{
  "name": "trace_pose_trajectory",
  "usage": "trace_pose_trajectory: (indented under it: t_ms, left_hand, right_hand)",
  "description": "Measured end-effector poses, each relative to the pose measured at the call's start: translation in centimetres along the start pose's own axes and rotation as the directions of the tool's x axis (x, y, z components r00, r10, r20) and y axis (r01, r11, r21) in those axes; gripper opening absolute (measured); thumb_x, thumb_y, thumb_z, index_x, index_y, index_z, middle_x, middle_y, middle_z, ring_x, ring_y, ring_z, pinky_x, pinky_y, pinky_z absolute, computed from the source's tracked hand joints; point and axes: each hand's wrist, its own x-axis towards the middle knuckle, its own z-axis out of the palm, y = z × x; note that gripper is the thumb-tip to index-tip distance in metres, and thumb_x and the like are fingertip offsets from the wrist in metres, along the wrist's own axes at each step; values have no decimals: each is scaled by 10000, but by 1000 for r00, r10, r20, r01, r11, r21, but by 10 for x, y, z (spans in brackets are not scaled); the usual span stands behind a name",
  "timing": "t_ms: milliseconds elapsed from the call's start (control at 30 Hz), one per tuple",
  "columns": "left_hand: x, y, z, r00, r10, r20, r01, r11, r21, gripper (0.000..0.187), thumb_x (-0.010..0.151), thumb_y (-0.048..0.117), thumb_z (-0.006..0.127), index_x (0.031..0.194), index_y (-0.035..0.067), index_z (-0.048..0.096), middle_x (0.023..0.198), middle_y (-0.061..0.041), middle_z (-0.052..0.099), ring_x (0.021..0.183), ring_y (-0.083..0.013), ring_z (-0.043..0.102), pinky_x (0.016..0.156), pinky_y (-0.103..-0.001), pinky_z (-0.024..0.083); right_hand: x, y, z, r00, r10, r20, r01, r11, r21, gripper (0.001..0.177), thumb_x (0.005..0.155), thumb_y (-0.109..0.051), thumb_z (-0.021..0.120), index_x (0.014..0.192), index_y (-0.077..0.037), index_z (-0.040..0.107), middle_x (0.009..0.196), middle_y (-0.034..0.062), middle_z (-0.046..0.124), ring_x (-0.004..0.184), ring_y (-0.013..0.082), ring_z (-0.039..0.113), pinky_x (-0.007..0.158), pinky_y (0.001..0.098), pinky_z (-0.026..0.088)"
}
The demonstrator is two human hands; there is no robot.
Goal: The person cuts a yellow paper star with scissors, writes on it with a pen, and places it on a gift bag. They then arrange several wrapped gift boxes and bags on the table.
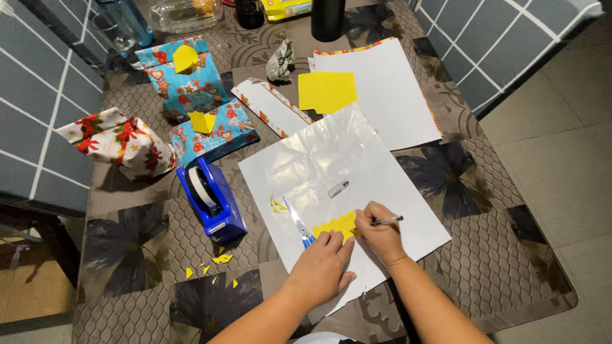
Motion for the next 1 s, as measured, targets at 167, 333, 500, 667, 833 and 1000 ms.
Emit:
trace_pose_trajectory:
  t_ms: [167,333,500,667,833,1000]
  left_hand:
    - [1,1,3,999,9,-35,-9,1000,-5,709,810,305,787,1367,-58,542,1206,-209,558,1150,-377,499,999,-437,437]
    - [-2,0,2,999,13,-35,-12,1000,6,703,810,306,791,1362,-56,546,1199,-207,561,1146,-375,500,1003,-437,436]
    - [0,0,2,999,8,-32,-8,1000,-8,700,805,305,790,1359,-51,552,1191,-199,564,1141,-365,503,1002,-432,433]
    - [-1,0,2,1000,1,-31,-1,1000,-4,690,817,308,790,1360,-47,556,1193,-192,565,1124,-360,504,984,-433,441]
    - [-1,0,-1,999,2,-37,-3,1000,-25,692,805,303,792,1363,-33,559,1189,-186,568,1124,-356,509,978,-433,445]
    - [-1,-1,0,999,7,-33,-8,1000,-27,683,814,300,789,1365,-31,557,1187,-184,570,1120,-358,509,981,-434,441]
  right_hand:
    - [0,4,0,1000,12,-27,-12,1000,17,361,922,-84,687,643,-51,461,597,-8,468,499,63,460,458,262,406]
    - [0,11,1,999,-42,-22,42,999,-19,372,928,-62,682,644,-46,442,594,-1,449,518,73,420,475,274,376]
    - [-1,10,1,981,-171,-95,160,981,-113,364,933,-47,677,668,-45,428,629,5,428,577,80,392,510,274,382]
    - [-1,8,1,998,3,-66,-5,999,-32,370,907,-68,678,640,-45,423,602,1,442,516,86,426,482,289,389]
    - [0,9,-2,991,-96,-94,87,991,-102,374,924,-57,673,661,-30,409,619,22,401,580,109,369,523,313,356]
    - [-1,11,0,990,-111,-89,101,989,-111,356,922,-69,679,658,-37,442,608,11,424,567,105,392,517,312,370]
